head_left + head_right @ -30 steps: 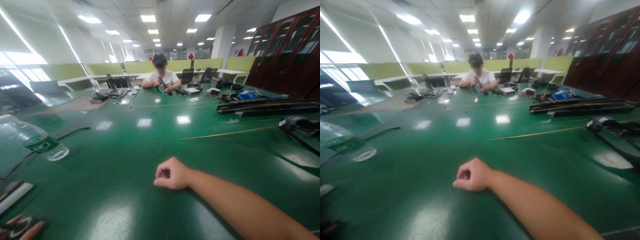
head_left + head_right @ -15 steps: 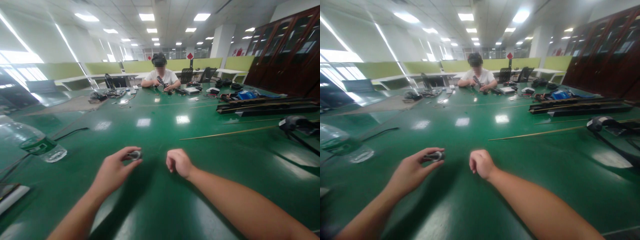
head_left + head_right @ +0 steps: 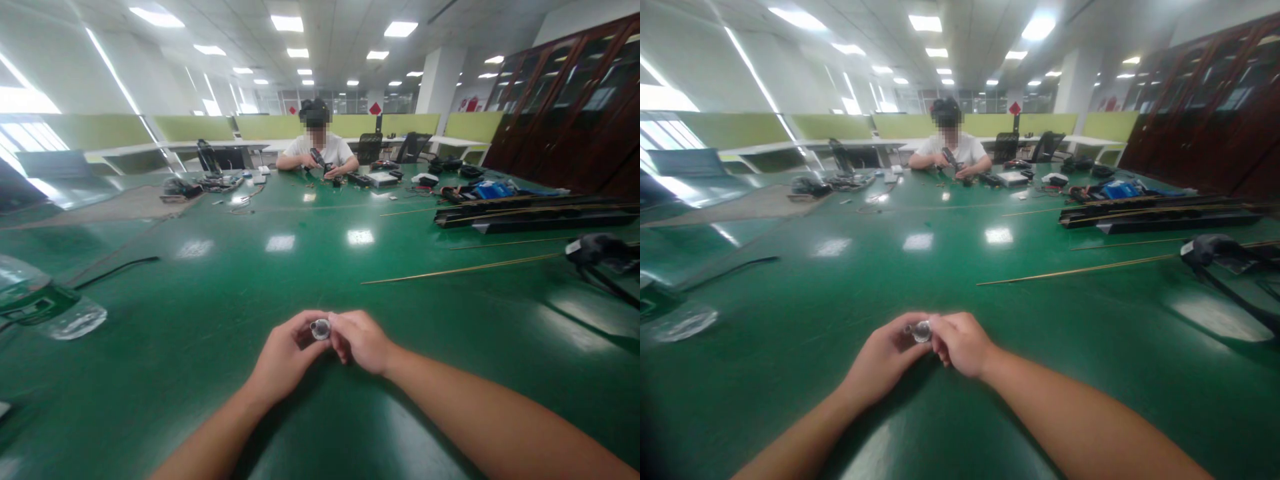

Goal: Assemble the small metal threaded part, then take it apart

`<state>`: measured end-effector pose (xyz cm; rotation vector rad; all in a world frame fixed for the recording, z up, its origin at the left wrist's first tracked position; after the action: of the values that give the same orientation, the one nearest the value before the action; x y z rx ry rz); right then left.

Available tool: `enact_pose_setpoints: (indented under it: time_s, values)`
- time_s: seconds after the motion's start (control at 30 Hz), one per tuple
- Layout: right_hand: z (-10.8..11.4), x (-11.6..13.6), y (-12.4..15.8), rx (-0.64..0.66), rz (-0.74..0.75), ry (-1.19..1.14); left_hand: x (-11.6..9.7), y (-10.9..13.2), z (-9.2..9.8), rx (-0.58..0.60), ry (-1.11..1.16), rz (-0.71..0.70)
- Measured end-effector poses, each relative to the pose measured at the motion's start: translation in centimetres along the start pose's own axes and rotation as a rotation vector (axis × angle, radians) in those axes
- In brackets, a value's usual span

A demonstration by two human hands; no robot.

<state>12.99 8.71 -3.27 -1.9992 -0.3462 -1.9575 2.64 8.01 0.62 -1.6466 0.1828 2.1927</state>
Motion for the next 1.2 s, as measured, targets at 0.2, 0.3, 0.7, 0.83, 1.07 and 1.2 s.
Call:
enact_pose_setpoints:
  time_s: [0.2, 0.3, 0.7, 0.83, 1.07, 1.2]
  values:
    - [0.2, 0.7, 0.3, -0.015, 0.060, 0.113, -1.2, 0.2, 0.3, -0.041, -0.188, -0.110]
    - [0.2, 1.2, 0.5, -0.011, 0.097, 0.157, -1.4, 0.4, 0.3, -0.045, -0.231, -0.138]
    - [-0.1, 0.7, 0.6, 0.061, 0.084, -0.010, 0.8, -0.4, 0.2, -0.061, 0.188, 0.023]
    - [-0.3, 1.0, 0.7, 0.060, 0.099, -0.004, 1.5, -0.8, 0.3, -0.073, 0.271, 0.084]
    - [0.1, 1.4, 0.8, 0.015, 0.108, -0.017, 1.4, -0.6, 1.9, -0.182, 0.180, 0.083]
    - [1.4, 1.8, 0.9, -0.124, 0.112, 0.013, 1.1, -0.4, 3.3, -0.269, 0.006, 0.050]
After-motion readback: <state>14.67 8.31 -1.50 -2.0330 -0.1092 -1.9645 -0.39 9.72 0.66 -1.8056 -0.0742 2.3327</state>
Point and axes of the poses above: each hand's wrist, its own y-axis away from the middle knuckle, its own z-axis out of the back of the hand, x = y × z, the point moved 9 cm from there along -y, towards the middle knuckle, and after that the axes turned 5 degrees about y, right-handed, at the moved point
